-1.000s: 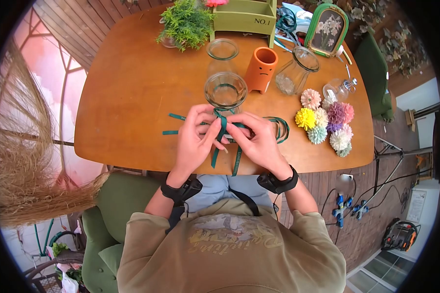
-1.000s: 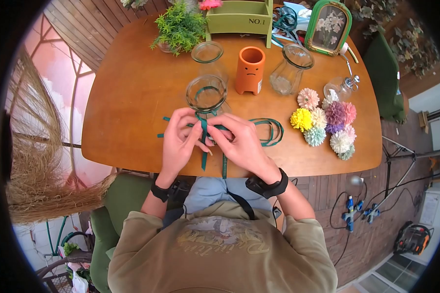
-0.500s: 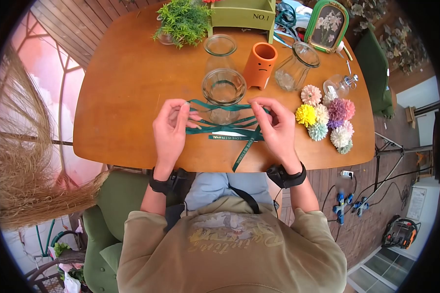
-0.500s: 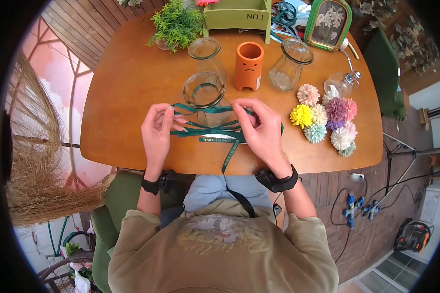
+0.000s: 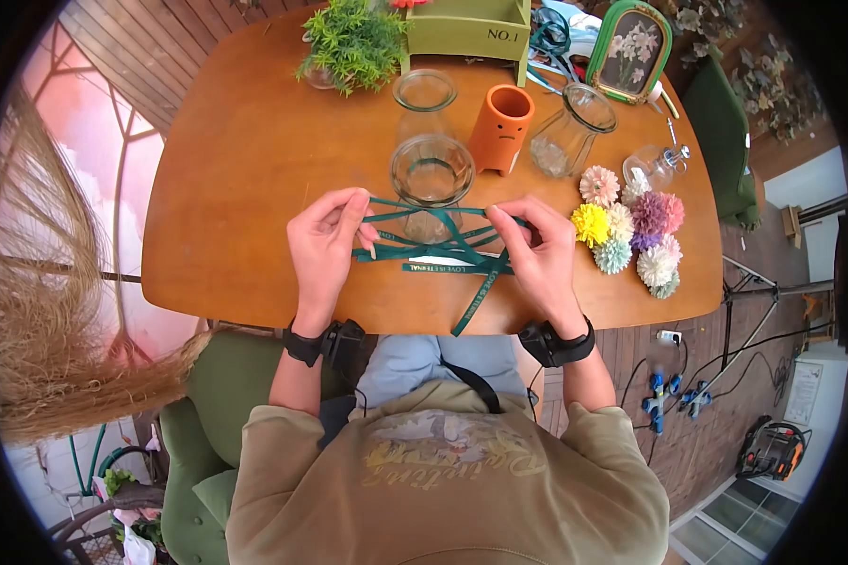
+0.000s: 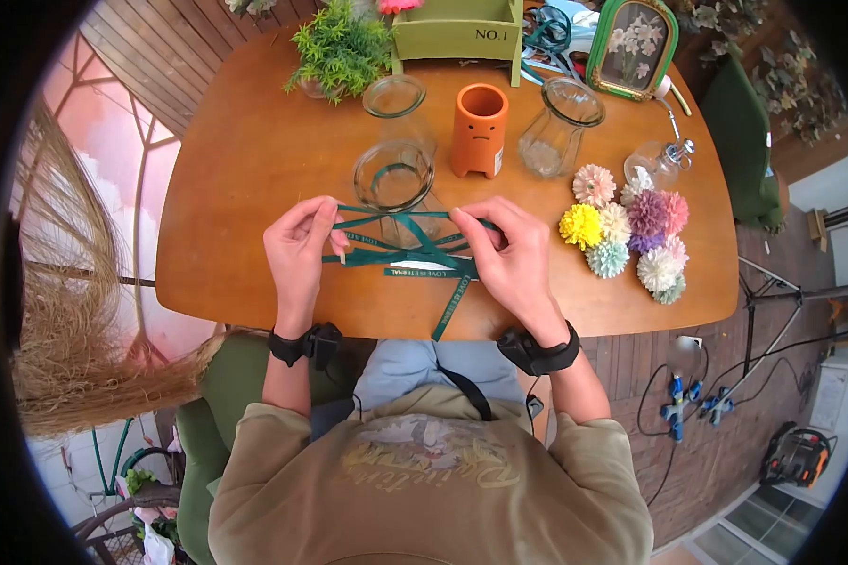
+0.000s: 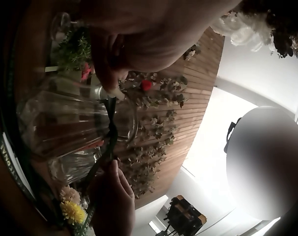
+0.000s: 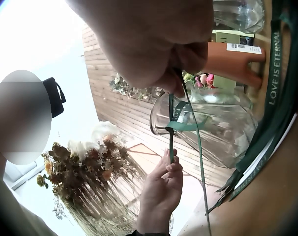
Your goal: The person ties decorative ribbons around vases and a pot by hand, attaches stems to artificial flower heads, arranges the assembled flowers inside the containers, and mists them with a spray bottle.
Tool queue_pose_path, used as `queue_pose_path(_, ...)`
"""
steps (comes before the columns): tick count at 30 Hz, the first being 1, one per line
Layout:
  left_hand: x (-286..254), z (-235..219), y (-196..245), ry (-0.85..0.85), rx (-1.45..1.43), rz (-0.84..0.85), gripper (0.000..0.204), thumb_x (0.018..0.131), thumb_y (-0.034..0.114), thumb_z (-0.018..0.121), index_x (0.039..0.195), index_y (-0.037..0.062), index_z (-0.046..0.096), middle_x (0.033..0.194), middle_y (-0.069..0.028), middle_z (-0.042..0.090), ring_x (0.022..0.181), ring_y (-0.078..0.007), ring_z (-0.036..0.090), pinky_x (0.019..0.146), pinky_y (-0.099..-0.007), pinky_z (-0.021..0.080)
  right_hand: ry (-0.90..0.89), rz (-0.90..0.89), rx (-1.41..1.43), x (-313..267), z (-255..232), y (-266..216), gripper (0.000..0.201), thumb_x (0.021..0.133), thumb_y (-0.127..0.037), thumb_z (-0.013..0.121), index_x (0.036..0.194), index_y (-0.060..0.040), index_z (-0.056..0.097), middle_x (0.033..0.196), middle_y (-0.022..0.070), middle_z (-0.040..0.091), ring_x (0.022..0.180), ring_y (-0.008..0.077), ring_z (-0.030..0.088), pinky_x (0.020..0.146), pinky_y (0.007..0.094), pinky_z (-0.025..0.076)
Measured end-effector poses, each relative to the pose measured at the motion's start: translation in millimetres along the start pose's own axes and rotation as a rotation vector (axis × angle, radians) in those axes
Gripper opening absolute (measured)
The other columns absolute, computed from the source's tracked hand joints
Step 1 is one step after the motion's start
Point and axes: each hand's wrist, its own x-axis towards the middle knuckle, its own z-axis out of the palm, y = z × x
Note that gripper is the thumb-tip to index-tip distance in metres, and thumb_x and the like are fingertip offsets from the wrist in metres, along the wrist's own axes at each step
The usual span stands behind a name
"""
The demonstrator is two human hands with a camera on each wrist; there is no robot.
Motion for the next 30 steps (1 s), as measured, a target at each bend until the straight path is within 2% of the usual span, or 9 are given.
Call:
queue_pose_path(7,-1.0,-2.6,8.7,-0.059,-0.012,-0.069,0.02,0.103,0.011,0.065,0.112,-0.0064,0.069,0.088,-0.0107,0.07,0.072,-0.0156,0.069,0.061,-0.0276,0.057,-0.006,-0.068,-0.085,1.3,-4.3,-0.1,0.007,0.093,-0.006,0.073,0.094,0.0008,0.074,0.079,0.0084,0.066,0.059,0.0141,0.057,0.052,0.0275,0.043)
queue_pose_path(10,-16.4,-2.8,8.8,-0.131,-0.025,-0.156,0.02,0.105,0.012,0.062,0.114,-0.0054,0.067,0.093,-0.0119,0.07,0.078,-0.0173,0.071,0.066,-0.029,0.059,-0.181,-0.132,-0.118,-6.2,-0.9,-0.2,0.007,0.09,-0.01,0.075,0.095,-0.0039,0.076,0.088,0.0087,0.064,0.066,0.0234,0.064,0.058,0.0342,0.05)
queue_pose_path(15,-50.4,14.0,-0.9,-0.296,-0.062,-0.228,0.012,0.104,0.007,0.062,0.11,-0.0034,0.064,0.098,-0.011,0.069,0.086,-0.0164,0.07,0.069,-0.0292,0.058,-0.331,-0.167,-0.178,-12.6,12.0,-1.5,0.009,0.09,-0.013,0.075,0.095,-0.0058,0.076,0.082,0.0097,0.058,0.072,0.0279,0.064,0.065,0.0398,0.051)
queue_pose_path(18,-53.7,22.5,-5.8,-0.291,-0.069,-0.17,0.009,0.102,0.006,0.066,0.107,-0.0013,0.066,0.104,-0.0053,0.065,0.091,-0.0123,0.065,0.073,-0.0257,0.055,-0.369,-0.019,-0.191,-12.5,21.5,-2.9,0.009,0.093,-0.011,0.073,0.098,-0.0035,0.076,0.086,0.0097,0.066,0.074,0.0212,0.068,0.066,0.0354,0.052)
queue_pose_path(20,-50.3,24.1,-8.8,-0.285,-0.059,-0.105,0.008,0.1,0.006,0.068,0.106,-0.001,0.067,0.105,-0.0049,0.063,0.092,-0.0123,0.063,0.075,-0.0264,0.055,-0.288,0.347,0.284,-14.7,34.1,4.6,0.013,0.098,-0.01,0.069,0.102,0.0016,0.074,0.093,0.0096,0.075,0.079,0.0128,0.07,0.066,0.028,0.052)
queue_pose_path(22,-49.2,25.3,-12.6,-0.237,0.244,0.119,0.008,0.098,0.005,0.07,0.103,-0.0004,0.069,0.109,-0.0064,0.06,0.094,-0.0142,0.06,0.08,-0.0294,0.054,-0.261,0.335,0.382,-15.8,37.9,3.0,0.016,0.1,-0.011,0.068,0.105,0.0034,0.073,0.096,0.0103,0.076,0.079,0.0102,0.07,0.065,0.0249,0.051)
queue_pose_path(24,-50.0,26.6,-15.9,-0.233,0.248,0.131,0.008,0.097,0.005,0.071,0.103,0.0001,0.069,0.112,-0.0075,0.059,0.098,-0.0156,0.061,0.083,-0.0304,0.054,-0.235,0.322,0.481,-15.2,37.0,-1.0,0.019,0.102,-0.011,0.066,0.108,0.0052,0.071,0.099,0.011,0.078,0.078,0.0076,0.07,0.065,0.0218,0.051)
queue_pose_path(26,-50.3,28.6,-16.2,-0.228,0.252,0.141,0.008,0.096,0.004,0.071,0.103,0.0006,0.07,0.115,-0.0087,0.059,0.102,-0.0171,0.061,0.085,-0.0314,0.054,-0.295,0.449,0.55,-12.7,30.1,-9.5,0.019,0.104,-0.011,0.063,0.113,0.0052,0.069,0.092,0.0075,0.077,0.066,0.0075,0.067,0.058,0.0203,0.049)
queue_pose_path(30,-51.4,32.2,-11.3,-0.275,0.073,0.035,0.009,0.096,0.002,0.07,0.104,-0.0006,0.068,0.124,-0.0093,0.055,0.11,-0.017,0.061,0.091,-0.0305,0.053,-0.426,0.552,0.726,-12.5,19.5,-0.4,0.019,0.104,-0.009,0.062,0.117,0.0044,0.066,0.092,0.006,0.075,0.059,0.0063,0.063,0.053,0.0202,0.05)
